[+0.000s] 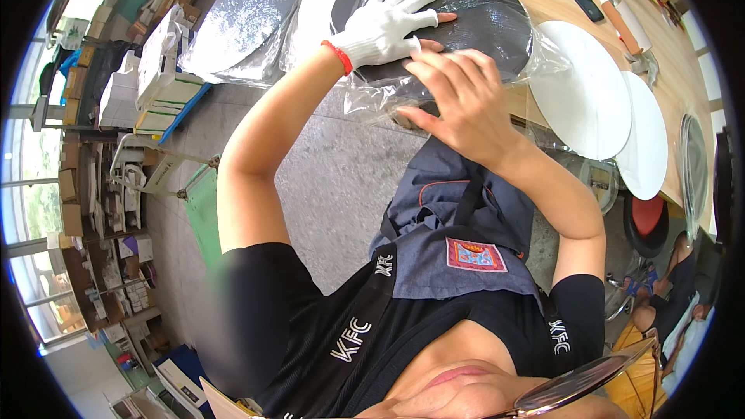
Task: The person removes protective plastic film from circular disks one by one and stacks them on a wooden table.
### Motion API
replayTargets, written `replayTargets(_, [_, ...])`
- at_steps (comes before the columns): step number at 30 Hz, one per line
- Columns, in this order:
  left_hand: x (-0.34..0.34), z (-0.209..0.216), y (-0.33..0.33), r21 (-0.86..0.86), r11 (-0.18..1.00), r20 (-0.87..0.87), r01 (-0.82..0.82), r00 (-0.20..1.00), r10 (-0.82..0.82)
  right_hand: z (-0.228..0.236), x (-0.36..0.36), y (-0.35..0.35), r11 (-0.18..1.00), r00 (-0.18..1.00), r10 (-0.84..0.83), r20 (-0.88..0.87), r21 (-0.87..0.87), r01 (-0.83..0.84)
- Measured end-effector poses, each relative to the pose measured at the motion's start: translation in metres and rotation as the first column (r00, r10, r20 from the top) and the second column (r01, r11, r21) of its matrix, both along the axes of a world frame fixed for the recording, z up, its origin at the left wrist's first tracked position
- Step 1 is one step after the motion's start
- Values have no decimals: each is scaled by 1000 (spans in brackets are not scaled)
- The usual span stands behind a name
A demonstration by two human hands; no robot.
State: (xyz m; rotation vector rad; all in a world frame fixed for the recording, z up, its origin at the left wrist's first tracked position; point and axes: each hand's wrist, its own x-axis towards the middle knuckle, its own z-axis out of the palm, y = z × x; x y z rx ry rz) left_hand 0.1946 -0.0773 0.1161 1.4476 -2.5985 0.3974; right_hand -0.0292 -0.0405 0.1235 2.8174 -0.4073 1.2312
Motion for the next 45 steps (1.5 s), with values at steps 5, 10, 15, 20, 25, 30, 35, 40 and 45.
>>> replayTargets(5, [9,-9,-3,-103,992,-17,68,997,-70,34,20,12,996,1000,-19,2,86,19])
replayTargets(10, [11,-16,-6,-81,997,24,16,1000,-14,14,40,10,969,953,69,-296,247,7])
replayTargets(15, [3,-7,-4,-9,999,-80,44,996,-45,-5,27,22,930,962,269,41,-270,-249])
replayTargets(20, [-3,8,3,25,1000,-67,18,998,-16,-37,-11,26,931,934,357,26,-97,-353])
replayTargets(25, [-4,7,4,-11,999,-125,37,991,-38,-37,-41,28,966,986,164,-14,207,-157])
replayTargets(30, [-16,23,14,47,995,-214,87,974,-75,-34,-64,20,968,998,-26,52,250,12])
replayTargets(35, [-63,36,63,155,984,-313,87,949,-34,-43,-83,-5,952,960,-260,-102,141,272])
replayTargets(40, [-75,33,85,148,989,-298,-17,953,61,-34,-81,-11,962,961,-240,-136,99,255])
replayTargets(45, [-68,35,90,200,979,-368,-52,922,124,-28,-77,-12,984,986,-153,-72,81,159])
